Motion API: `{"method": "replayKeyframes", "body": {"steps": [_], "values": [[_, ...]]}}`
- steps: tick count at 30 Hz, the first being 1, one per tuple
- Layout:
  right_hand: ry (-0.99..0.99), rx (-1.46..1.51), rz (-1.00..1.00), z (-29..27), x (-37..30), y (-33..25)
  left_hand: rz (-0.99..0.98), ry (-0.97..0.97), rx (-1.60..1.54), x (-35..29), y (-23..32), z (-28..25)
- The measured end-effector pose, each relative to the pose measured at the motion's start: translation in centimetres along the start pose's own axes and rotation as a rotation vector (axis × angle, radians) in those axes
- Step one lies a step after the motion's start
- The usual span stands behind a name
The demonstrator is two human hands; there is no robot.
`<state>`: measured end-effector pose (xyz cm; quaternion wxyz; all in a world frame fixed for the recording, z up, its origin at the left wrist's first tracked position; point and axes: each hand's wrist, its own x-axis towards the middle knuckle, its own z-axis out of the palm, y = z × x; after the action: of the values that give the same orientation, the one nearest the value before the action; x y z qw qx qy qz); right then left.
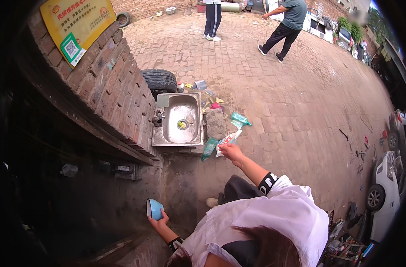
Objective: The person washes a metal bowl, a white bowl, and chopsticks using a sponge and water in a large basin. The person scrubs the items thoroughly and places them aside after cleaning.
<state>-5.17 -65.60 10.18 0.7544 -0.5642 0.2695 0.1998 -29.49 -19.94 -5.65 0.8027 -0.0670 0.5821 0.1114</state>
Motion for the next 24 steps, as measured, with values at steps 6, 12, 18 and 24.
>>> {"method": "replayKeyframes", "body": {"steps": [6,12,18,24], "values": [[-0.208,-0.197,0.068,12.9,3.4,3.7,0.152,0.003,-0.218,-4.1,5.3,-6.0],[-0.451,-0.309,0.202,29.6,7.0,10.6,0.287,0.137,-0.44,-9.7,12.1,-3.6],[-0.619,-0.267,0.391,48.5,6.9,14.9,0.656,-0.138,-0.093,-13.0,20.6,1.3],[-0.68,-0.148,0.586,66.1,6.1,18.5,0.636,-0.352,-0.566,-12.4,32.3,6.8]]}}
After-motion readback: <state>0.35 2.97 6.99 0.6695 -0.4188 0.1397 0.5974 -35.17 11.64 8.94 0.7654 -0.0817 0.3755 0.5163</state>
